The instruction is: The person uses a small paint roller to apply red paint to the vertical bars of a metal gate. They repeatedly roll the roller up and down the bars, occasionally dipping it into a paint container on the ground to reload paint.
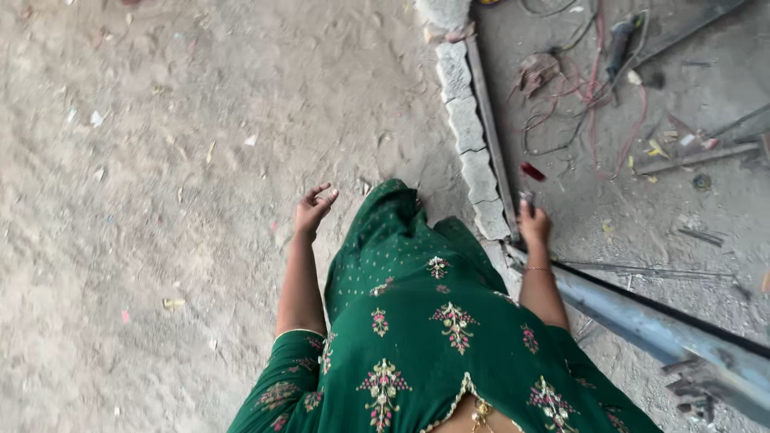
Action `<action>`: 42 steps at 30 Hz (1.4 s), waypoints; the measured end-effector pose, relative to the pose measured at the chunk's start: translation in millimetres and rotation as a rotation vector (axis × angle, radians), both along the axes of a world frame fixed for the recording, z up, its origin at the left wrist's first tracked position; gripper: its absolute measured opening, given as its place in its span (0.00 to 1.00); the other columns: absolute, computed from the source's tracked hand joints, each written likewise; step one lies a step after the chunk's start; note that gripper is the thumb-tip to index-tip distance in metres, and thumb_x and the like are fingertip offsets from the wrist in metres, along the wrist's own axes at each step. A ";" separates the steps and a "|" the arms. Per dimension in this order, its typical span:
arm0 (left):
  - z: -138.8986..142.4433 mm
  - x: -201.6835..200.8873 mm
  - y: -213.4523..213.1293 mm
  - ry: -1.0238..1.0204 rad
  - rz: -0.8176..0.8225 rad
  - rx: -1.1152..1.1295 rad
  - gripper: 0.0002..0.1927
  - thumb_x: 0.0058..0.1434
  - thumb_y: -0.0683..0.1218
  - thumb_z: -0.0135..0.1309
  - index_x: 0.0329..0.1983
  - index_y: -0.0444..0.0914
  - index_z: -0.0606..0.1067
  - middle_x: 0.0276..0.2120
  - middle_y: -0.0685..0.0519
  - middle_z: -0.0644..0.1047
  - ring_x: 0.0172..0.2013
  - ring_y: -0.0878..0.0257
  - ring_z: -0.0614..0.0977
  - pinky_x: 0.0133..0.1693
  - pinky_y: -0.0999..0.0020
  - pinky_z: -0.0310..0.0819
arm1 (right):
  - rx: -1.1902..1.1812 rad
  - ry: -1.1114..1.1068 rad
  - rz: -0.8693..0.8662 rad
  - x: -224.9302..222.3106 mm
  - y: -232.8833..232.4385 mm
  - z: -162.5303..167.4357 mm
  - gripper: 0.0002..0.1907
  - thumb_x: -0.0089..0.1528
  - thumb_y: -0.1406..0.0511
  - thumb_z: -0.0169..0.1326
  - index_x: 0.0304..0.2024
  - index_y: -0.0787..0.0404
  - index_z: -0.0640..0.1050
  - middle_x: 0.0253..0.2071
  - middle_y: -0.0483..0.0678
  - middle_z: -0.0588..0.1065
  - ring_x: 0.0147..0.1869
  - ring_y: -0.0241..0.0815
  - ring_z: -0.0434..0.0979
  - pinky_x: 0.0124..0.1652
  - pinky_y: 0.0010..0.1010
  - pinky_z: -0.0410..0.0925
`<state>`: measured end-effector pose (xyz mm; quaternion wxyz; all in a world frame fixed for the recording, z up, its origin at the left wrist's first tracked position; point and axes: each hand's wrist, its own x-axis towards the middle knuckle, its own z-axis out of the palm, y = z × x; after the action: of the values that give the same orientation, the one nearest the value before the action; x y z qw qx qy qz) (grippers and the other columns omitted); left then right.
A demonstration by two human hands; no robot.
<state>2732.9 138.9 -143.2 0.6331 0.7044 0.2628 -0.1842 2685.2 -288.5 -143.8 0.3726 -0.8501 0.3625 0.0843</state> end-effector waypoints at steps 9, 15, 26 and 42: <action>-4.7 94.6 -19.0 0.313 -0.014 0.085 0.33 0.53 0.64 0.67 0.53 0.38 0.80 0.42 0.55 0.79 0.38 0.67 0.78 0.37 0.71 0.75 | 0.234 -0.045 -0.092 111.4 5.9 -3.1 0.22 0.68 0.51 0.57 0.31 0.63 0.76 0.22 0.43 0.75 0.21 0.33 0.72 0.24 0.29 0.65; 15.8 181.0 -16.7 0.309 0.574 -0.384 0.34 0.65 0.72 0.43 0.55 0.44 0.79 0.13 0.62 0.57 0.14 0.70 0.57 0.18 0.73 0.53 | 0.003 0.126 -0.165 190.0 -16.6 0.9 0.29 0.68 0.45 0.54 0.24 0.60 0.78 0.18 0.45 0.74 0.20 0.36 0.74 0.25 0.27 0.66; 24.9 454.3 -63.5 -0.004 -0.858 0.781 0.31 0.55 0.71 0.62 0.50 0.46 0.81 0.42 0.46 0.82 0.46 0.49 0.83 0.48 0.55 0.76 | -0.009 0.050 -0.264 395.0 -36.9 33.2 0.27 0.67 0.48 0.60 0.27 0.62 0.75 0.21 0.46 0.74 0.20 0.36 0.74 0.22 0.29 0.66; 30.3 575.2 -130.9 -0.002 -0.597 0.432 0.26 0.47 0.48 0.73 0.51 0.47 0.81 0.32 0.55 0.85 0.34 0.66 0.84 0.40 0.65 0.80 | 0.334 -0.492 -0.488 569.5 -86.3 45.2 0.16 0.67 0.63 0.61 0.50 0.61 0.69 0.32 0.46 0.77 0.21 0.32 0.71 0.19 0.25 0.64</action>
<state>3308.1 8.0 -112.8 0.3886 0.8676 0.0779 -0.3004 3254.7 -374.8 -98.6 0.5909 -0.6613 0.4351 -0.1556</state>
